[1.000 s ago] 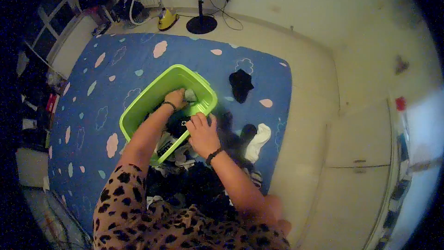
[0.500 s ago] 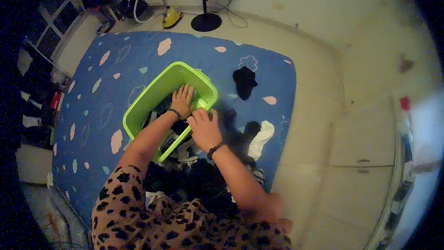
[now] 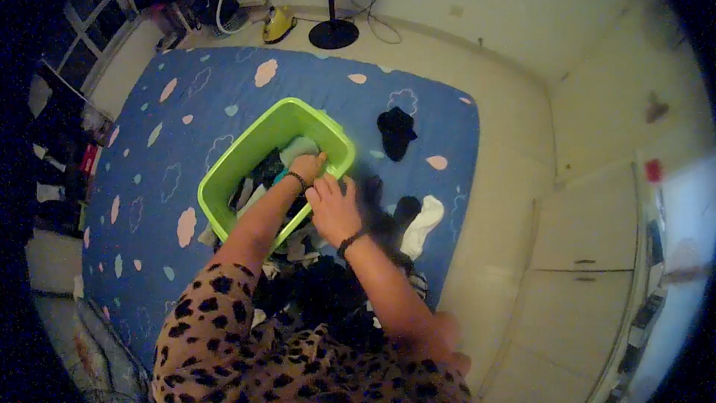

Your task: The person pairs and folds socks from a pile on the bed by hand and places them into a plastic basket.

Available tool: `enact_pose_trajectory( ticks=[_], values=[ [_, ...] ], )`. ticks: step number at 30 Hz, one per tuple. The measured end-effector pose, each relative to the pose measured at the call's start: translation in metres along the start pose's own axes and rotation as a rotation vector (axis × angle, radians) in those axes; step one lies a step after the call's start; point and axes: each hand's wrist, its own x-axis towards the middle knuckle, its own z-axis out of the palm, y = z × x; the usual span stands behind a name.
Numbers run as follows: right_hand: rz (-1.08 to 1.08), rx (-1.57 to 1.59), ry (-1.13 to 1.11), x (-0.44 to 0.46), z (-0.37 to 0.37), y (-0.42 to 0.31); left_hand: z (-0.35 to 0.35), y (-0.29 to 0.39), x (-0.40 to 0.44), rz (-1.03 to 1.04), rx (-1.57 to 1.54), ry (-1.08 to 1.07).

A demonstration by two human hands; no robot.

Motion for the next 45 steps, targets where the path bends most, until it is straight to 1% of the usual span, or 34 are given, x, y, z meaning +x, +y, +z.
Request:
enact_pose_trajectory(
  ticks=[1,3,4,5,7,9,10,11,13,14,15,17,18,19,20,21,22,23,24,25,27,28,29,30,32,33,35,37,39,41,42,43,44,45],
  values=[
    [-0.004,-0.011,-0.001,0.002,0.000,0.003,0.002,-0.002,0.009,0.007,-0.001,0.007],
    [0.003,0.000,-0.033,0.001,-0.005,0.002,0.015,-0.003,0.009,-0.219,-0.094,0.058],
    [0.004,0.014,-0.050,0.003,-0.007,0.003,0.018,-0.006,0.012,-0.307,-0.136,0.043],
    [0.024,0.010,-0.051,0.004,-0.005,0.005,0.020,-0.010,0.016,-0.289,-0.135,0.036],
    [0.017,0.012,-0.030,0.009,-0.001,0.005,0.033,-0.020,0.025,-0.381,-0.223,0.149],
    [0.024,0.007,0.043,0.011,0.000,0.005,0.030,-0.026,0.026,-0.323,-0.231,0.092],
    [0.027,-0.004,0.025,0.010,0.001,0.002,0.023,-0.026,0.026,-0.290,-0.242,0.052],
    [0.022,-0.020,0.011,0.011,0.001,0.003,0.014,-0.027,0.027,-0.278,-0.235,0.064],
    [0.009,0.001,0.046,0.009,0.003,0.008,-0.017,-0.024,0.018,0.051,-0.299,-0.093],
    [-0.006,0.037,0.066,0.006,0.005,0.007,-0.022,-0.026,0.016,-0.039,-0.353,0.006],
    [0.013,0.043,0.069,0.005,0.005,0.005,-0.027,-0.028,0.011,-0.029,-0.343,-0.008],
    [-0.003,0.021,0.100,0.008,0.004,0.005,-0.037,-0.033,-0.002,0.078,0.046,0.231],
    [0.011,-0.025,0.000,0.008,0.000,0.004,-0.015,-0.046,-0.001,0.084,0.044,0.223],
    [0.015,-0.025,-0.007,0.002,-0.004,0.002,0.023,-0.062,0.006,0.102,0.190,0.146],
    [-0.019,0.006,0.025,-0.002,-0.009,0.001,0.043,-0.068,0.011,0.120,0.339,0.072],
    [-0.047,0.034,0.065,-0.003,-0.015,-0.001,0.038,-0.065,0.014,0.130,0.345,0.073],
    [-0.008,0.068,0.009,-0.012,-0.027,-0.005,0.030,-0.058,0.013,0.073,0.313,0.012],
    [-0.006,0.066,0.004,-0.026,-0.037,-0.003,0.023,-0.050,0.014,0.009,0.277,-0.043],
    [0.048,0.117,0.006,-0.042,-0.048,0.003,-0.018,-0.032,0.002,0.007,0.130,-0.182],
    [0.099,0.170,0.008,-0.060,-0.057,0.008,-0.024,-0.040,0.010,0.006,0.126,-0.184],
    [0.289,0.326,0.077,-0.131,-0.034,0.039,-0.025,-0.069,0.013,0.076,-0.655,0.010],
    [0.413,0.377,0.082,-0.160,-0.042,0.045,-0.049,-0.065,-0.010,0.106,-0.629,0.166],
    [0.522,0.395,0.111,-0.195,-0.043,0.050,-0.093,-0.052,-0.041,0.137,-0.601,0.319],
    [0.565,0.363,0.113,-0.223,-0.049,0.052,-0.126,-0.038,-0.071,0.149,-0.731,0.386],
    [0.762,0.441,0.075,-0.273,-0.045,0.048,-0.177,-0.005,-0.148,0.162,-0.932,0.516],
    [0.749,0.454,0.059,-0.285,-0.044,0.042,-0.190,0.013,-0.187,0.169,-1.002,0.591],
    [0.713,0.415,0.119,-0.300,-0.041,0.031,-0.180,0.045,-0.261,0.050,-1.116,0.645],
    [0.677,0.436,0.106,-0.289,-0.051,0.020,-0.147,0.082,-0.310,-0.011,-1.428,0.470],
    [0.652,0.445,0.104,-0.279,-0.051,0.009,-0.090,0.110,-0.334,-0.154,-1.501,0.251],
    [0.567,0.268,0.155,-0.270,-0.041,0.003,-0.028,0.134,-0.346,-0.222,-1.482,0.223],
    [0.560,0.269,0.067,-0.273,-0.031,0.004,-0.006,0.143,-0.349,-0.198,-1.340,0.220],
    [0.546,0.268,0.067,-0.276,-0.026,0.001,-0.005,0.154,-0.351,-0.171,-1.198,0.220],
    [0.499,0.179,-0.047,-0.277,-0.020,-0.001,-0.006,0.161,-0.350,-0.145,-1.066,0.178],
    [0.452,0.089,-0.164,-0.280,-0.020,-0.005,0.002,0.169,-0.343,-0.092,-1.031,0.224]
  ],
)
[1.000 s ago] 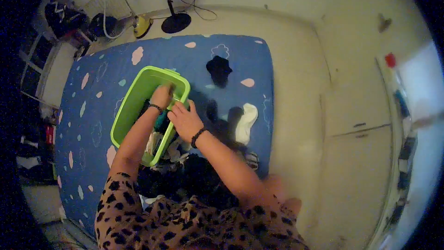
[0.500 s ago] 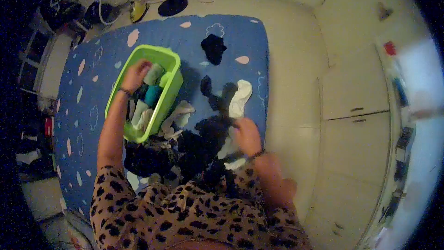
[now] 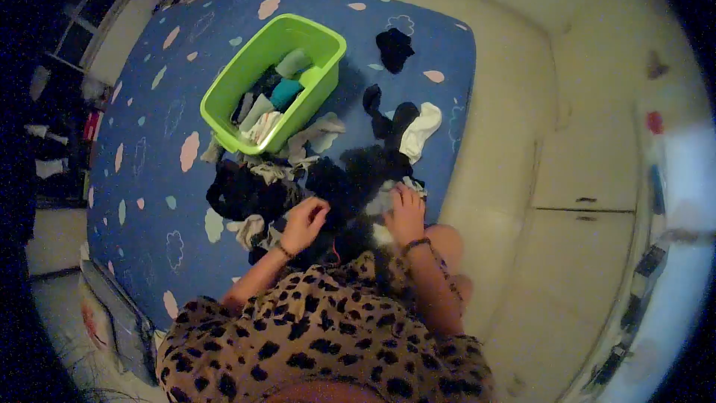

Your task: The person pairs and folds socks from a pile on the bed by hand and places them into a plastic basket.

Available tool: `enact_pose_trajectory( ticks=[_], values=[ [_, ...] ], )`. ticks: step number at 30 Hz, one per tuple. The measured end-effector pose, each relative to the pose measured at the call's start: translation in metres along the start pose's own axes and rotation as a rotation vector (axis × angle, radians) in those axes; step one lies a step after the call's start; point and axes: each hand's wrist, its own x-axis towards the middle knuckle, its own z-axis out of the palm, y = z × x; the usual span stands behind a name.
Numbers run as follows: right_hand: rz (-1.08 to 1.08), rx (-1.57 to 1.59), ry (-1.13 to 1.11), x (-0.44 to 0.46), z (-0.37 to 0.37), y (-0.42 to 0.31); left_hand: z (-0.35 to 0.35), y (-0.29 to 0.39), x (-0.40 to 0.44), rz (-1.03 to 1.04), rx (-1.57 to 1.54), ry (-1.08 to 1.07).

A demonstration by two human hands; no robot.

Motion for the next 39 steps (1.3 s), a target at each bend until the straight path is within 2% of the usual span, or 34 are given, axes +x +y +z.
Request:
enact_pose_trajectory(
  ticks=[2,4,5,6,7,11,14,16,18,20,22,23,24,25,26,27,30,31,32,34,36,37,38,39],
  values=[
    [-0.034,0.002,-0.054,-0.007,-0.002,0.001,0.031,-0.010,0.016,0.211,0.089,0.083],
    [-0.004,0.044,-0.019,-0.011,0.000,0.006,0.047,0.008,0.041,0.276,0.261,0.116],
    [-0.003,0.044,0.024,-0.015,-0.007,0.001,0.058,0.010,0.057,0.273,0.413,0.111],
    [-0.036,0.048,0.017,-0.022,-0.015,-0.006,0.071,0.003,0.067,0.159,0.557,0.004],
    [-0.024,0.058,0.042,-0.028,-0.024,-0.011,0.096,-0.028,0.083,0.143,0.621,0.002],
    [0.046,0.177,0.016,-0.064,-0.035,-0.013,0.086,-0.003,0.084,0.014,0.419,0.018],
    [0.083,0.166,0.018,-0.082,-0.035,-0.005,0.076,0.000,0.037,0.015,0.306,-0.008],
    [0.066,0.182,0.041,-0.080,-0.036,-0.003,0.071,-0.024,0.004,0.114,0.214,-0.145],
    [0.047,0.204,0.033,-0.078,-0.040,-0.008,0.028,-0.019,-0.007,0.350,0.243,0.102],
    [0.037,0.204,0.031,-0.080,-0.040,-0.010,-0.040,-0.015,-0.002,0.289,0.548,0.341],
    [0.009,0.203,0.037,-0.077,-0.038,-0.008,-0.086,-0.036,-0.006,0.011,0.872,0.678],
    [0.009,0.208,0.049,-0.077,-0.036,-0.005,-0.100,-0.077,-0.008,-0.205,0.916,0.630],
    [0.010,0.213,0.063,-0.077,-0.033,-0.002,-0.115,-0.095,-0.011,-0.544,0.820,0.317],
    [0.004,0.214,0.070,-0.078,-0.029,0.003,-0.120,-0.142,-0.018,-0.515,0.620,0.215],
    [0.022,0.203,0.049,-0.081,-0.024,0.008,-0.115,-0.155,-0.031,-0.445,0.533,0.212],
    [0.044,0.195,0.031,-0.080,-0.020,0.013,-0.102,-0.140,-0.047,-0.443,0.574,0.272],
    [0.050,0.281,0.092,-0.086,-0.019,0.012,-0.050,-0.097,-0.104,-0.248,0.491,0.257],
    [0.053,0.283,0.081,-0.087,-0.021,0.009,-0.025,-0.095,-0.123,-0.086,0.516,0.310],
    [0.094,0.304,0.058,-0.086,-0.025,0.004,-0.014,-0.068,-0.131,-0.177,0.523,0.160],
    [0.124,0.325,0.028,-0.079,-0.024,0.002,0.001,-0.014,-0.143,-0.168,0.501,0.050],
    [0.111,0.274,-0.019,-0.076,-0.025,0.003,0.030,-0.030,-0.149,0.004,0.391,-0.097],
    [0.103,0.271,-0.021,-0.075,-0.027,0.002,0.032,-0.013,-0.146,0.045,0.294,-0.224],
    [0.098,0.245,-0.054,-0.075,-0.029,0.002,0.051,-0.032,-0.145,0.219,0.255,-0.274],
    [0.094,0.218,-0.084,-0.074,-0.032,0.001,0.068,-0.046,-0.142,0.152,0.258,-0.350]
  ],
)
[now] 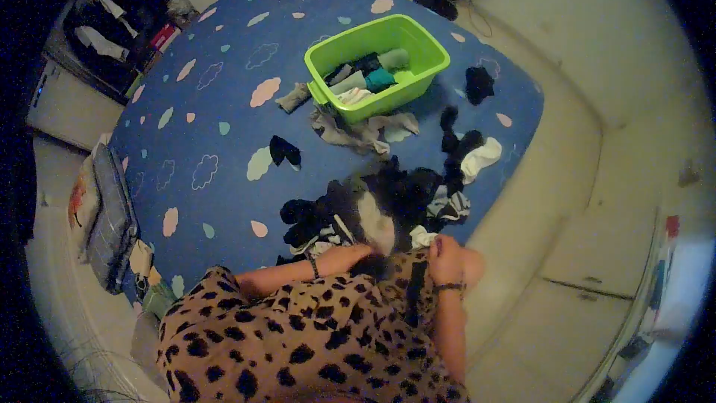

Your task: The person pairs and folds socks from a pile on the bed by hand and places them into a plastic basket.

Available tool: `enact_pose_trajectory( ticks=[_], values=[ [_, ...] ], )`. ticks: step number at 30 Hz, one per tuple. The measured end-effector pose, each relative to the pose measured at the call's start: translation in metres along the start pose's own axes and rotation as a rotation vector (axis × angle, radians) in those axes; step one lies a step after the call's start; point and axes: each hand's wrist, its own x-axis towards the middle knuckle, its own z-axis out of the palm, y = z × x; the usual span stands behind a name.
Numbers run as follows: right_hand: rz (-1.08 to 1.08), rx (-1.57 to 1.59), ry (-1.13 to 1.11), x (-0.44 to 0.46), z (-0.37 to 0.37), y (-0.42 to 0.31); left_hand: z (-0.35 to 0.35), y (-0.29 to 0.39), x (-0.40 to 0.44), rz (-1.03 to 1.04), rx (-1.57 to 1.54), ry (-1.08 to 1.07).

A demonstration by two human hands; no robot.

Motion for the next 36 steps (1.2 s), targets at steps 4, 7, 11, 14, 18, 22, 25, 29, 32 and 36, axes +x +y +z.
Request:
enact_pose_trajectory(
  ticks=[4,7,11,14,18,22,25,29,32,36],
  values=[
    [0.028,-0.001,0.012,-0.005,-0.003,-0.006,-0.066,0.033,0.020,-0.081,-0.055,-0.339],
    [0.011,0.033,0.081,-0.012,-0.002,-0.005,-0.109,-0.016,0.044,-0.017,-0.383,-0.330],
    [-0.006,0.044,0.078,-0.007,0.001,-0.005,-0.193,-0.088,0.080,-0.392,-0.150,0.785],
    [-0.027,-0.005,0.071,-0.004,0.001,-0.005,-0.196,-0.196,0.113,-0.705,0.163,1.114],
    [-0.033,-0.035,0.060,-0.007,0.002,0.002,-0.188,-0.231,0.130,-1.014,-0.148,1.063],
    [-0.011,0.016,0.106,-0.005,0.005,0.003,-0.166,-0.206,0.121,-0.558,-0.825,1.499],
    [0.112,0.111,0.046,-0.005,0.005,-0.009,-0.152,-0.124,0.075,-0.355,-1.071,1.341],
    [-0.210,0.269,0.204,0.009,-0.003,-0.056,-0.127,0.030,0.046,-0.192,-1.538,0.869],
    [-0.333,0.527,0.092,0.003,-0.015,-0.107,-0.094,0.081,0.052,-0.147,-1.758,0.541],
    [-0.068,0.738,-0.182,-0.027,0.002,-0.069,-0.106,0.134,0.074,-0.255,-1.897,0.365]
  ],
)
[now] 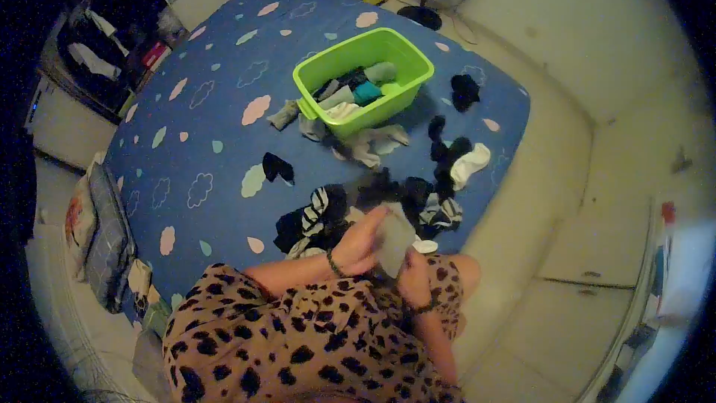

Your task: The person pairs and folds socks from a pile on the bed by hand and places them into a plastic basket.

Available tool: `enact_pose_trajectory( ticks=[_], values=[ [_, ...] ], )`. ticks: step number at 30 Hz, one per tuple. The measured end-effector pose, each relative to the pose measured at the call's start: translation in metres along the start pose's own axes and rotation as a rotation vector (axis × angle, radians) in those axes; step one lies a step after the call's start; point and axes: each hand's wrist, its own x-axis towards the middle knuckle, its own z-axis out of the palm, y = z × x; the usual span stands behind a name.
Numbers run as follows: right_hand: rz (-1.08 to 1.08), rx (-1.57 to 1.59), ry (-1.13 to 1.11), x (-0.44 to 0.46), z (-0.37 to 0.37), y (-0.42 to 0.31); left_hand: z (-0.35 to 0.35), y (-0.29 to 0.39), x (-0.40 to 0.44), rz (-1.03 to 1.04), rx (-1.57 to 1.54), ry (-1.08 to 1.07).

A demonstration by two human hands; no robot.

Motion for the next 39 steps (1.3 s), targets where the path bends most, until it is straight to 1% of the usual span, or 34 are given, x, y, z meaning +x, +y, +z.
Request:
enact_pose_trajectory(
  ticks=[2,3,4,5,6,7,8,9,10,11,12,13,14,15,16,17,18,19,20,21,22,23,26,27,28,29,30,31,32,33,35,36,37,39],
  values=[
    [0.028,-0.054,0.063,-0.022,-0.013,0.003,-0.004,0.005,0.024,-0.016,-0.017,-0.047],
    [0.105,-0.010,0.118,-0.035,-0.020,-0.006,-0.005,0.008,0.035,-0.025,-0.037,-0.087],
    [0.183,0.036,0.171,-0.047,-0.025,-0.010,-0.001,0.013,0.043,0.026,0.050,-0.022],
    [0.185,0.038,0.177,-0.054,-0.027,-0.007,-0.011,0.003,0.055,0.021,0.052,-0.024],
    [0.189,0.079,0.350,-0.061,-0.027,-0.003,-0.029,-0.013,0.077,0.255,0.391,0.053],
    [0.189,0.120,0.525,-0.069,-0.029,0.003,-0.027,-0.019,0.081,0.492,0.728,0.126],
    [0.161,-0.028,0.514,-0.074,-0.039,0.021,-0.026,-0.036,0.075,0.788,1.010,0.166],
    [0.160,-0.028,0.523,-0.074,-0.038,0.016,-0.025,-0.049,0.067,0.994,1.199,0.022],
    [0.121,0.044,0.562,-0.073,-0.035,0.006,-0.020,-0.057,0.050,0.881,1.341,-0.233],
    [0.084,0.116,0.596,-0.074,-0.031,0.001,-0.015,-0.064,0.030,0.571,1.367,-0.513],
    [0.087,0.121,0.593,-0.078,-0.032,0.010,-0.019,-0.079,0.021,0.468,1.394,-0.676],
    [0.117,0.202,0.550,-0.081,-0.035,0.023,-0.019,-0.095,0.012,0.468,1.329,-0.672],
    [0.142,0.280,0.509,-0.081,-0.038,0.036,-0.024,-0.103,0.009,0.624,1.372,-0.614],
    [0.137,0.280,0.509,-0.079,-0.035,0.024,-0.023,-0.103,0.006,0.783,1.408,-0.555],
    [0.116,0.581,0.475,-0.080,-0.029,0.002,-0.021,-0.098,0.009,0.784,1.409,-0.559],
    [0.100,0.880,0.434,-0.082,-0.026,-0.011,-0.020,-0.090,0.011,0.534,1.359,-0.478],
    [0.112,0.878,0.436,-0.085,-0.027,-0.014,-0.021,-0.088,0.009,0.286,1.293,-0.390],
    [0.143,0.712,0.422,-0.086,-0.028,-0.016,-0.026,-0.090,0.008,0.280,1.292,-0.389],
    [0.169,0.547,0.405,-0.086,-0.030,-0.016,-0.033,-0.092,0.011,0.225,1.320,-0.387],
    [0.169,0.549,0.408,-0.088,-0.031,-0.010,-0.036,-0.094,0.013,0.170,1.349,-0.386],
    [0.175,0.492,0.424,-0.090,-0.031,0.000,-0.039,-0.100,0.011,0.256,1.325,-0.370],
    [0.179,0.435,0.439,-0.089,-0.031,0.007,-0.042,-0.104,0.012,0.255,1.328,-0.373],
    [0.165,0.423,0.472,-0.087,-0.027,0.017,-0.056,-0.111,0.021,0.260,1.274,-0.373],
    [0.168,0.425,0.473,-0.087,-0.026,0.016,-0.060,-0.111,0.025,0.157,1.153,-0.362],
    [0.177,0.363,0.446,-0.087,-0.026,0.012,-0.063,-0.112,0.026,0.055,1.029,-0.349],
    [0.186,0.300,0.417,-0.086,-0.025,0.009,-0.066,-0.113,0.028,0.053,1.026,-0.347],
    [0.190,0.299,0.415,-0.086,-0.024,0.008,-0.064,-0.108,0.028,0.011,0.970,-0.364],
    [0.161,0.216,0.407,-0.084,-0.021,0.008,-0.062,-0.103,0.029,-0.031,0.916,-0.383],
    [0.135,0.133,0.406,-0.085,-0.019,0.006,-0.060,-0.101,0.027,0.002,0.957,-0.394],
    [0.147,0.129,0.426,-0.085,-0.018,0.003,-0.058,-0.098,0.025,-0.016,0.952,-0.409],
    [0.088,-0.240,0.337,-0.081,-0.020,-0.007,-0.054,-0.095,0.023,-0.066,0.962,-0.331],
    [0.045,-0.314,0.340,-0.077,-0.020,-0.013,-0.053,-0.092,0.023,-0.049,1.012,-0.325],
    [0.043,-0.310,0.338,-0.076,-0.018,-0.012,-0.056,-0.093,0.024,-0.047,1.016,-0.321],
    [0.009,-0.314,0.368,-0.075,-0.016,-0.008,-0.062,-0.097,0.023,0.063,1.063,-0.347]
  ],
)
